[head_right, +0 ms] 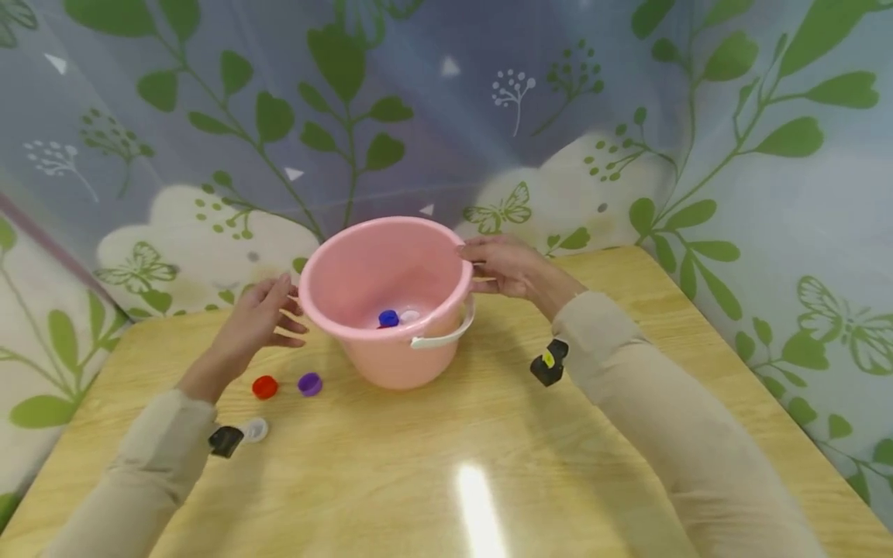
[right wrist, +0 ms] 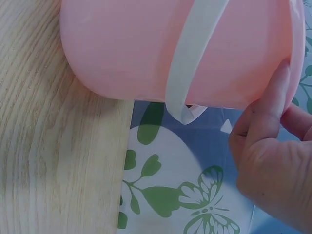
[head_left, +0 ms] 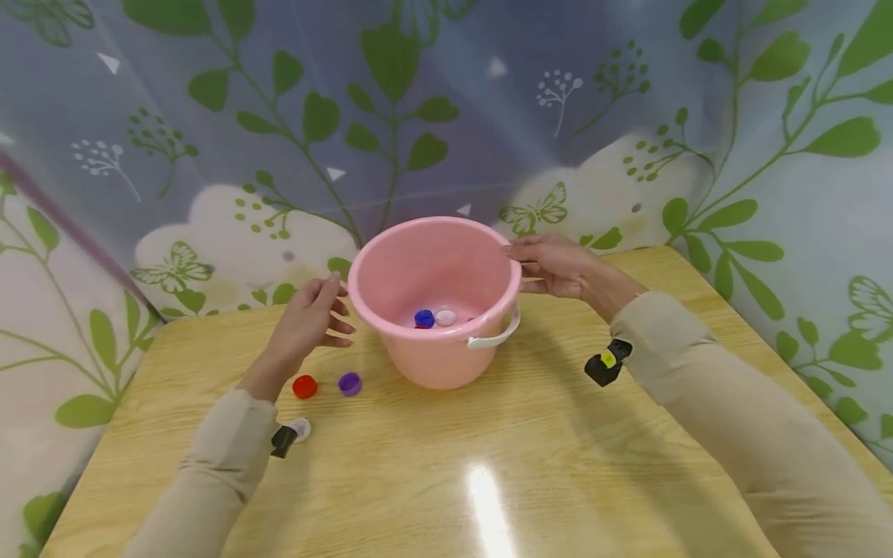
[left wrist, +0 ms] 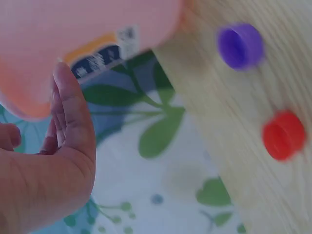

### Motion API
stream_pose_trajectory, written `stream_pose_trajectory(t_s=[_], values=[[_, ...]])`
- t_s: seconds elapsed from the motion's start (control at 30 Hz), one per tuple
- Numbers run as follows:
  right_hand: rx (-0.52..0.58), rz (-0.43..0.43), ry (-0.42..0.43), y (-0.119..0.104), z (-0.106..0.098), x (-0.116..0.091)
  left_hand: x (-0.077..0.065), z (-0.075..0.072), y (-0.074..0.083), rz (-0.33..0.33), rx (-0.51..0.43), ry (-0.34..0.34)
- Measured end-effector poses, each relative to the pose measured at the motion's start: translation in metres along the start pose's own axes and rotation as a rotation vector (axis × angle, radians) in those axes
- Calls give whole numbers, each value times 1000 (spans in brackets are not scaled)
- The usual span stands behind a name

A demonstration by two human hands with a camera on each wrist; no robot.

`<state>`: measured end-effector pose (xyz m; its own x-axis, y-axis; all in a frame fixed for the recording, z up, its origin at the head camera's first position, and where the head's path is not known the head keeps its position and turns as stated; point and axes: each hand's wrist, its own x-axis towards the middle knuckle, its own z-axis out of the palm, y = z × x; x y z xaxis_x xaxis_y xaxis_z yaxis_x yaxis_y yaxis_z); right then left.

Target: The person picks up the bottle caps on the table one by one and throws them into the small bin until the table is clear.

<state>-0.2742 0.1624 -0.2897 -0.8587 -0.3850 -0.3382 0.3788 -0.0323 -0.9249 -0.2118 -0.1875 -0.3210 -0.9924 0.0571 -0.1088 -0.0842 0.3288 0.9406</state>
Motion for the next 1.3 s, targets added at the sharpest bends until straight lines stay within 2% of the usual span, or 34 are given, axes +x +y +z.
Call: stream_pose_trajectory(t_s=[0.17, 0.3, 0.4, 0.47, 0.6, 0.93, 1.3], values=[[5, 13, 23, 0, 0, 1, -9, -19, -19, 41, 199, 31], [18, 21, 29, 0, 1, 3, -20, -34, -41, 96, 497, 34], [13, 18, 24, 1, 1, 2, -27, -39, -55, 79, 686, 16], [12, 18, 26, 1, 1, 2, -32, -41, -62, 44, 754, -13], [21, 18, 31, 2, 2, 1, -38, -39, -72, 9, 797, -49], [37, 4, 17, 1, 1, -2, -40, -29, -88, 93, 847, -40], [51, 23, 40, 2, 0, 3, -38, -32, -100, 111, 847, -27]])
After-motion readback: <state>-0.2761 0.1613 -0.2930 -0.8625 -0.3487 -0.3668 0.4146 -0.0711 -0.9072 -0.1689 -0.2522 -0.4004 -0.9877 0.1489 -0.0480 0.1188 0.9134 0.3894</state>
